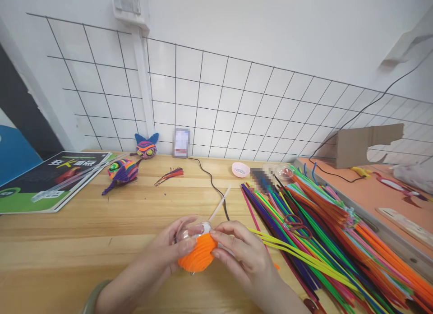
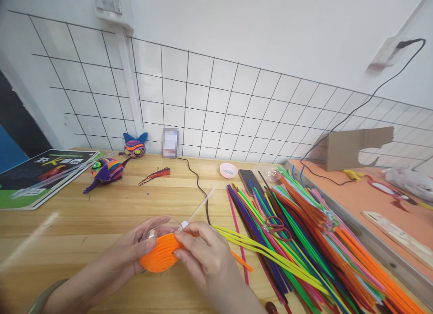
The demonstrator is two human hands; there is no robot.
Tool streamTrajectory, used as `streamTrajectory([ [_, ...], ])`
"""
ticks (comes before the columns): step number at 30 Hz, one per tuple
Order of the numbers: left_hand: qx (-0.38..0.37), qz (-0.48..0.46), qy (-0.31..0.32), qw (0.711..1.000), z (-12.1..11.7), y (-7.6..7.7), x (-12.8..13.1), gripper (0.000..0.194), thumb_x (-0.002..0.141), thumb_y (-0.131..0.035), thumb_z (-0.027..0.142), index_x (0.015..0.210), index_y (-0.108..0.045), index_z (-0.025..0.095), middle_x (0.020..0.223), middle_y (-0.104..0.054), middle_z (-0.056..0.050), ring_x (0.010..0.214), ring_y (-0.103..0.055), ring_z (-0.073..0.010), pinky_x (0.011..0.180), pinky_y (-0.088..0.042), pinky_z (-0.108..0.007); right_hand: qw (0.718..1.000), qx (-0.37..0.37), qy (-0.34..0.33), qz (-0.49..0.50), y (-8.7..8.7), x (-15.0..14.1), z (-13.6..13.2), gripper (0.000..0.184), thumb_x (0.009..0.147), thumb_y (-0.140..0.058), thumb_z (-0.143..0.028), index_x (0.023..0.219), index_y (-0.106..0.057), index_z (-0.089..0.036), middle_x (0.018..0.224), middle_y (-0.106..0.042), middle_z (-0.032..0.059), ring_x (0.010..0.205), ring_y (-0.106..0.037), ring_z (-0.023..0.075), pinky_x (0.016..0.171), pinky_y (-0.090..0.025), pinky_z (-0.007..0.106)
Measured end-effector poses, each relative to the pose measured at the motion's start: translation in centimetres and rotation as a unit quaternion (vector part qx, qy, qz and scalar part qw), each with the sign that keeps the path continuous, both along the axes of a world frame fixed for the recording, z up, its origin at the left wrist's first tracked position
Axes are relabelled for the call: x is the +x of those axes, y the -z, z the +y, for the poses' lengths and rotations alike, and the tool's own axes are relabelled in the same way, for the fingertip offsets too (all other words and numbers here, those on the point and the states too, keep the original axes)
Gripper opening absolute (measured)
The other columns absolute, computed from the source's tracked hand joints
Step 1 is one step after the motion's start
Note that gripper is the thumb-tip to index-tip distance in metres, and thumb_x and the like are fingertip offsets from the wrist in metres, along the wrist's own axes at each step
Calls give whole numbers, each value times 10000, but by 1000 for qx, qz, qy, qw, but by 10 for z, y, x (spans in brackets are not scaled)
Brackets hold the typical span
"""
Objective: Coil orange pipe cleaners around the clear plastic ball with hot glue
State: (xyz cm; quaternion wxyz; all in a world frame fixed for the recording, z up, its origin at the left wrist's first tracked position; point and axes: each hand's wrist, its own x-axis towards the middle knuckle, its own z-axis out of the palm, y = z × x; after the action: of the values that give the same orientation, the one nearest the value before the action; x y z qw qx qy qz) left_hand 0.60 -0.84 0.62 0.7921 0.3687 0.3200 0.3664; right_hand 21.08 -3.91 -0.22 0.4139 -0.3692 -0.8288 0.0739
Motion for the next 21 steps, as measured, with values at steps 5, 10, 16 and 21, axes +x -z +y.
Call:
streamTrajectory([
  [5,11,-10,13,1000,-1,-3,2,395,679,-778,406,1028,-681,247,1057,-640,-48,916,-576,-183,740,-451,-267,1000,-4,-1,6,-2,0,2,245,939,-521,-173,1160,-624,-198,1000,-623,96,886,-636,192,727,-569,297],
  [10,-4,-15,13,1000,0,0,0,344,770,-667,472,1043,-670,262,1095,-642,-54,926,-583,-199,738,-443,-292,1000,-3,-1,4,-1,1,2,254,940,-523,-178,1174,-619,-207,1014,-623,102,896,-633,199,736,-568,310],
  [16,-4,-41,27,999,1,2,-1,349,739,-727,351,1068,-660,257,1127,-618,-57,955,-583,-212,718,-448,-290,1000,-16,-1,4,-2,1,1,253,940,-524,-165,1176,-613,-190,1016,-612,107,909,-624,198,750,-557,307],
  [21,-18,-16,10,1000,-2,-5,0,297,732,-738,298,1019,-679,249,1077,-644,-48,947,-578,-202,723,-446,-276,1000,-15,1,0,-2,0,0,224,935,-529,-159,1132,-636,-169,1017,-618,110,907,-628,199,762,-554,309],
])
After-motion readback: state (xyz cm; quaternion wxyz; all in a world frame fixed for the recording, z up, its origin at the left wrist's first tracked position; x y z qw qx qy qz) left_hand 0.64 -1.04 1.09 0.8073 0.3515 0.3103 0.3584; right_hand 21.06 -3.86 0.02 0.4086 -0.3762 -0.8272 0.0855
